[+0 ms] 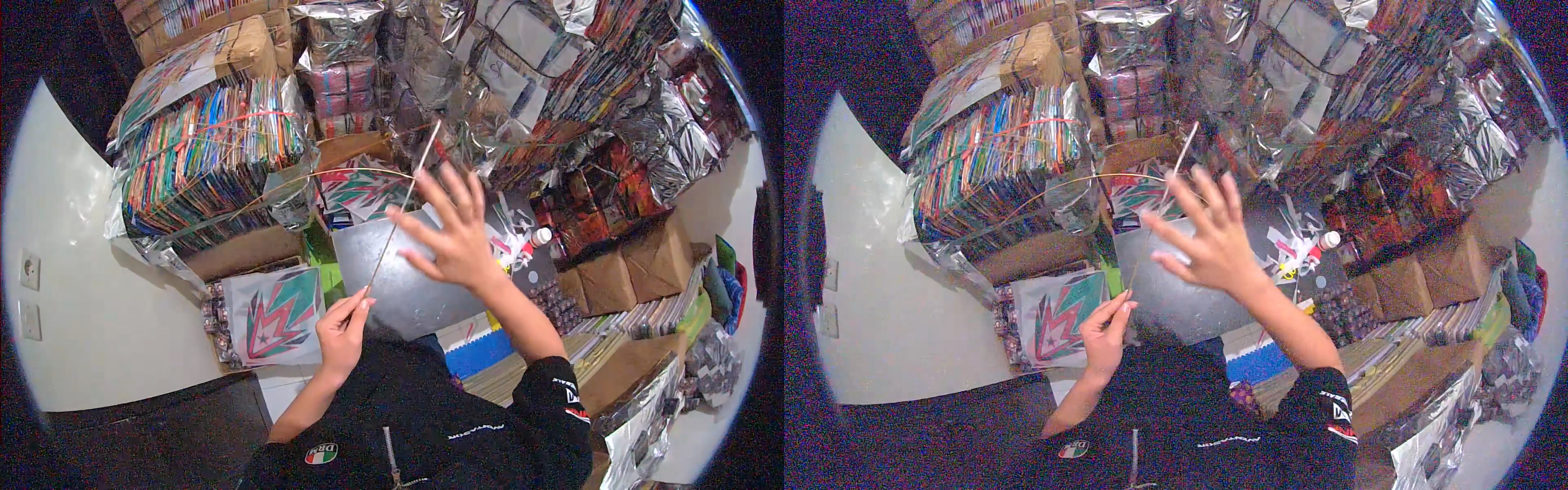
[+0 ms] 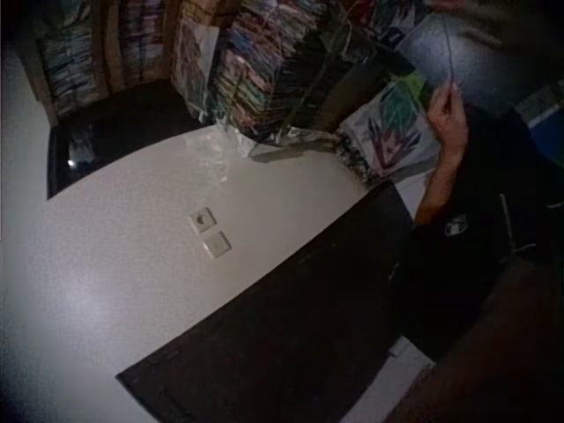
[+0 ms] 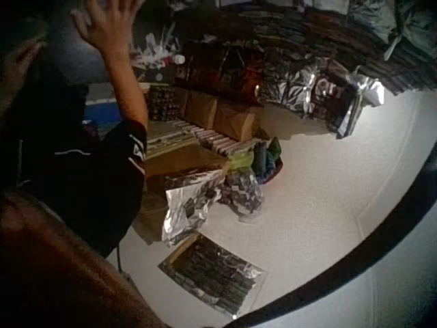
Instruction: The person handles a folded kite with a green and pink design, then picks up a thin wooden stick. They bend the stick into a circular shape and place it on a dark work surface. The person continues to manipulate the stick, adjusting its curvature, and briefly handles a small white piece of material before returning to the stick.
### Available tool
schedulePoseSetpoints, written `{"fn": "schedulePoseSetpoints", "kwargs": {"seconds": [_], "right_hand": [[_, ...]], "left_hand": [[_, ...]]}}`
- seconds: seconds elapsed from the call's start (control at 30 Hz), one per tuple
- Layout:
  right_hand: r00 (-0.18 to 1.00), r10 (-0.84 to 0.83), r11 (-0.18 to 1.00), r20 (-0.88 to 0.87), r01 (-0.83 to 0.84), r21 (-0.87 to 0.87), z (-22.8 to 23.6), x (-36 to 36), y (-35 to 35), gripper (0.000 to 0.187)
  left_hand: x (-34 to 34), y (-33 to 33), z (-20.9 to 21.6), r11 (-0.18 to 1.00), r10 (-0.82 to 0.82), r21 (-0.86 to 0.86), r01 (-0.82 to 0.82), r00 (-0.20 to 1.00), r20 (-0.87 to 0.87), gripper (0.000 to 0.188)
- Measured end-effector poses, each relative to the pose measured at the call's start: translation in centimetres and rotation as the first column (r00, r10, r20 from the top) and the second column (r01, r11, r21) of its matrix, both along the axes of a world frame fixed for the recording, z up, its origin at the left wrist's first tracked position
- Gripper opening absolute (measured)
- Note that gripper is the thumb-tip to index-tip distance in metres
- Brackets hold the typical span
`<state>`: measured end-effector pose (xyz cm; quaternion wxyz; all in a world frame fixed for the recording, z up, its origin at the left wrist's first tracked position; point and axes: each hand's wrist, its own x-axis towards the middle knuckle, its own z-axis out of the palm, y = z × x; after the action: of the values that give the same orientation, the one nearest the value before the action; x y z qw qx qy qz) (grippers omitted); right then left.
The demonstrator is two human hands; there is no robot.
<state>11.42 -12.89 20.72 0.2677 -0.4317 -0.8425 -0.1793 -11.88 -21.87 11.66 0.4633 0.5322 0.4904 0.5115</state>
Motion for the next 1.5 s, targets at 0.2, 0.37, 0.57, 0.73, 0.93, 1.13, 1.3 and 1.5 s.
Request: {"fn": "schedulePoseSetpoints", "kwargs": {"seconds": [0.2,0.37,0.57,0.73,0.93,1.13,1.3,1.5], "right_hand": [[0.998,-0.048,0.999,0.039,0.047,0.012,-0.2,-0.2,0.4,0.054],[0.999,-0.035,0.999,-0.042,0.034,-0.036,-1.2,0.3,-0.2,0.056],[0.997,0.000,1.000,0.082,0.001,-0.016,-1.9,0.2,-0.5,0.052],[0.998,-0.057,0.997,0.001,0.057,-0.056,-2.9,0.5,-0.4,0.053],[0.998,0.028,0.999,0.049,-0.027,-0.018,-3.6,0.6,-0.7,0.049],[0.996,-0.053,0.984,-0.076,0.039,-0.174,-4.5,2.2,-0.8,0.048],[0.992,0.118,0.963,-0.054,-0.128,-0.236,-6.2,5.1,-4.2,0.052],[0.907,-0.124,0.989,-0.403,0.146,0.025,-6.4,20.5,-2.2,0.033]], "left_hand": [[-0.2,0.5,-0.1,1.000,0.028,0.010,-0.028,0.999,0.046,0.025],[0.0,0.3,-0.5,1.000,0.028,0.003,-0.028,0.999,0.038,0.025],[0.1,0.7,-0.9,1.000,0.021,-0.015,-0.021,0.999,0.045,0.025],[0.3,0.5,-0.8,1.000,0.011,-0.013,-0.010,1.000,0.018,0.026],[0.8,0.8,-1.0,0.999,0.012,-0.050,-0.011,1.000,0.027,0.026],[2.8,1.0,-1.9,0.998,0.016,-0.063,-0.014,0.999,0.036,0.026],[6.8,2.2,-2.6,0.988,0.026,-0.153,-0.022,0.999,0.021,0.025],[12.5,3.9,-4.0,0.954,0.171,-0.260,-0.150,0.983,0.060,0.028]]}}
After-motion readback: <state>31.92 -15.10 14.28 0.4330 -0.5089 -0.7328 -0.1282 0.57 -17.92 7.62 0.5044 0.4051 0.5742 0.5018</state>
